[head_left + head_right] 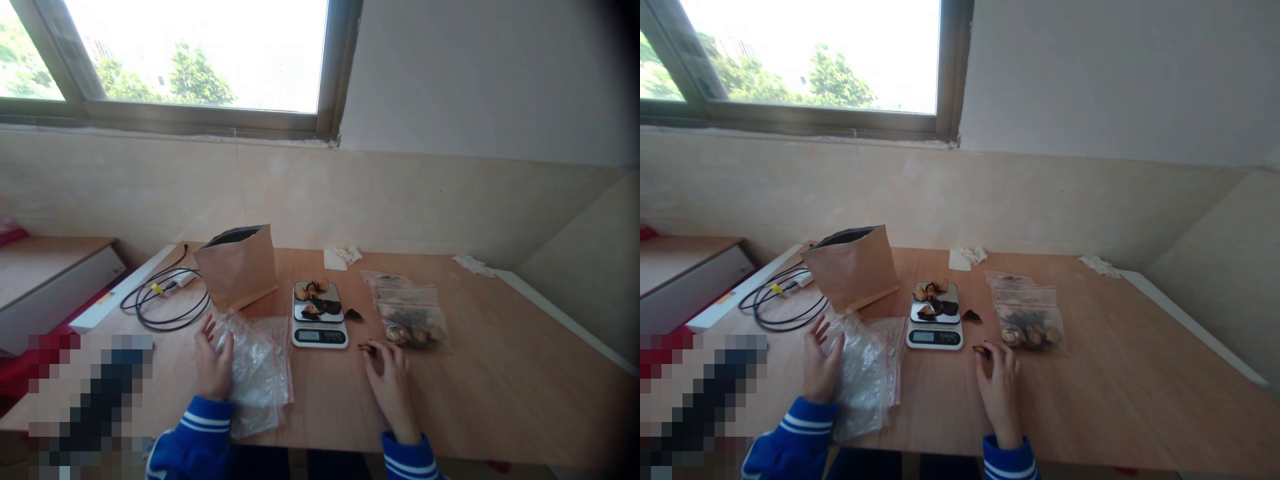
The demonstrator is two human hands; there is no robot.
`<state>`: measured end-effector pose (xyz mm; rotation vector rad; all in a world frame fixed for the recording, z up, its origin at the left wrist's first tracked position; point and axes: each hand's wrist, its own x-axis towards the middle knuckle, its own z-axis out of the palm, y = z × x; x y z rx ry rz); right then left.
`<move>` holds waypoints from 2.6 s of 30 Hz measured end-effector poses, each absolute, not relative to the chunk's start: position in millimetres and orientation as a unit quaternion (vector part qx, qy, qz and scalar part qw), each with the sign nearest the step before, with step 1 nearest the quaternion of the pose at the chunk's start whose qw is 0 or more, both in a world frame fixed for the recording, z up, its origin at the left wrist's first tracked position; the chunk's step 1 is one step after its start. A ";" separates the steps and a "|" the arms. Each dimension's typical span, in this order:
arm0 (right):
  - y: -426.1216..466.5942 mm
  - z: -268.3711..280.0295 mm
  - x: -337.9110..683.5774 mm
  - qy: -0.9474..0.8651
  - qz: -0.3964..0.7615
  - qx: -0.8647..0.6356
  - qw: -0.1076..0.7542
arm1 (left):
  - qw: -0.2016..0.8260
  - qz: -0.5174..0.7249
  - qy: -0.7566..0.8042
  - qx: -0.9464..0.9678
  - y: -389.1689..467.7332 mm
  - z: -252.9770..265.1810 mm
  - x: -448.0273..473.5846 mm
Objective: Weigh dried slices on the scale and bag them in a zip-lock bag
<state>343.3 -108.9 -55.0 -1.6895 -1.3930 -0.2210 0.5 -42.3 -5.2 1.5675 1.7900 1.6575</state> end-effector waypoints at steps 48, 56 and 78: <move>-65.7 -45.6 340.3 -0.629 -0.016 -0.694 0.351 | 0.128 0.497 0.664 0.544 -25.5 -23.0 -24.2; -70.2 -39.0 337.3 -0.606 -0.025 -0.722 0.333 | 0.118 0.492 0.655 0.560 -25.0 -25.0 -26.5; -64.1 -6.9 299.2 -0.641 -0.062 -0.664 0.380 | 0.110 0.477 0.664 0.566 -24.0 -19.9 -24.6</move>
